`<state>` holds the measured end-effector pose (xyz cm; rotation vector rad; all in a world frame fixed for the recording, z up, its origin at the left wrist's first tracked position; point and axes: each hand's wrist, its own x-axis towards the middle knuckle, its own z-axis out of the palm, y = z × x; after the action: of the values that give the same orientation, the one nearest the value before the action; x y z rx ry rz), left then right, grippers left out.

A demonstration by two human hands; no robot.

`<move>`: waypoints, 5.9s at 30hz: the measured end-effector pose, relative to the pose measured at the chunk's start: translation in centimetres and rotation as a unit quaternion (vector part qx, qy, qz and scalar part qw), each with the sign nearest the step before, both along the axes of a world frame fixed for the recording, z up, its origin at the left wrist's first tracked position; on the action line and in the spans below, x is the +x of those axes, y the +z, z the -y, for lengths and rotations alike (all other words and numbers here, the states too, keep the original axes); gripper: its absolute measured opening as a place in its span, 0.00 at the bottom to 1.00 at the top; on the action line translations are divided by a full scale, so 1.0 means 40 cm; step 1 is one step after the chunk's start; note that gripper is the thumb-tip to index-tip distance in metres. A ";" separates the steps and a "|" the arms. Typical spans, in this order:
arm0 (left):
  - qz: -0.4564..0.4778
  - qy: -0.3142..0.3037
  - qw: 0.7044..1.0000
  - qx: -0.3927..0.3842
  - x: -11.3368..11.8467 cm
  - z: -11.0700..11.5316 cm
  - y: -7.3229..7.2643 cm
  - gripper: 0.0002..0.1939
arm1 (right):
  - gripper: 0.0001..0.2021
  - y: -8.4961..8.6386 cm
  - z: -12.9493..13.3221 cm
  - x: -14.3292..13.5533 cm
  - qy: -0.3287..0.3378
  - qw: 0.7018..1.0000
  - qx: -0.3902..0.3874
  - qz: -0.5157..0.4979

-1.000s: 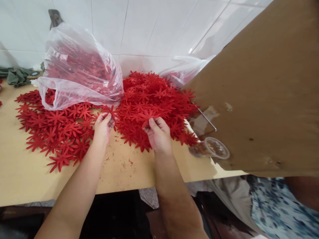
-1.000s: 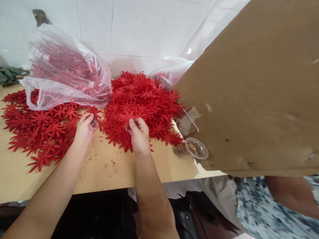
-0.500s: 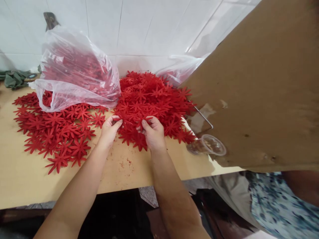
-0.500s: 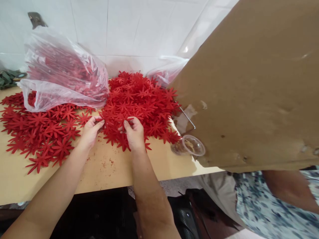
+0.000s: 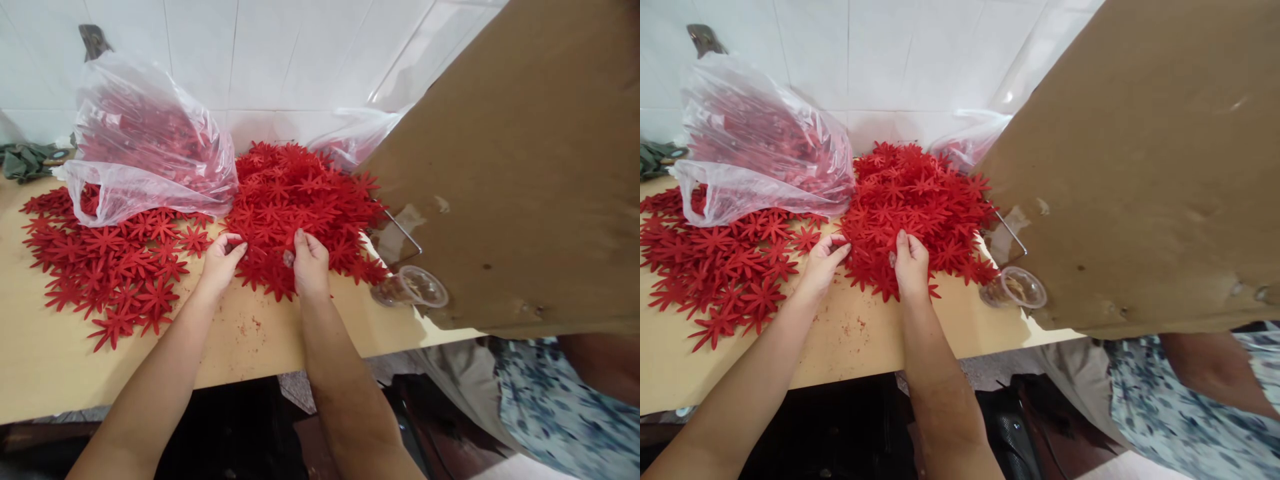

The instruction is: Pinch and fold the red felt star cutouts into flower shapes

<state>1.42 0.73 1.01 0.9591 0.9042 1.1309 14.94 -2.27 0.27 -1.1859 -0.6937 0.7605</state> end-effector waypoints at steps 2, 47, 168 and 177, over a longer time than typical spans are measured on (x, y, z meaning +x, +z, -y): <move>-0.001 -0.001 1.000 0.000 0.001 0.000 0.000 0.06 | 0.20 -0.003 -0.003 0.005 -0.007 1.000 -0.003 0.017; 0.053 -0.055 0.997 -0.009 0.036 0.043 0.009 0.12 | 0.21 0.009 0.025 -0.027 0.128 0.981 -0.002 0.146; -0.088 -0.094 0.983 0.134 0.016 0.026 -0.002 0.16 | 0.18 0.002 0.028 -0.027 0.060 0.967 0.001 0.249; -0.070 -0.056 0.992 0.086 0.015 0.019 0.004 0.10 | 0.19 0.014 0.030 -0.039 0.187 0.972 0.024 0.144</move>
<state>2.03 -0.03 1.16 1.2279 0.8629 1.0674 13.37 -3.47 0.81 -1.1460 -1.1937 0.8861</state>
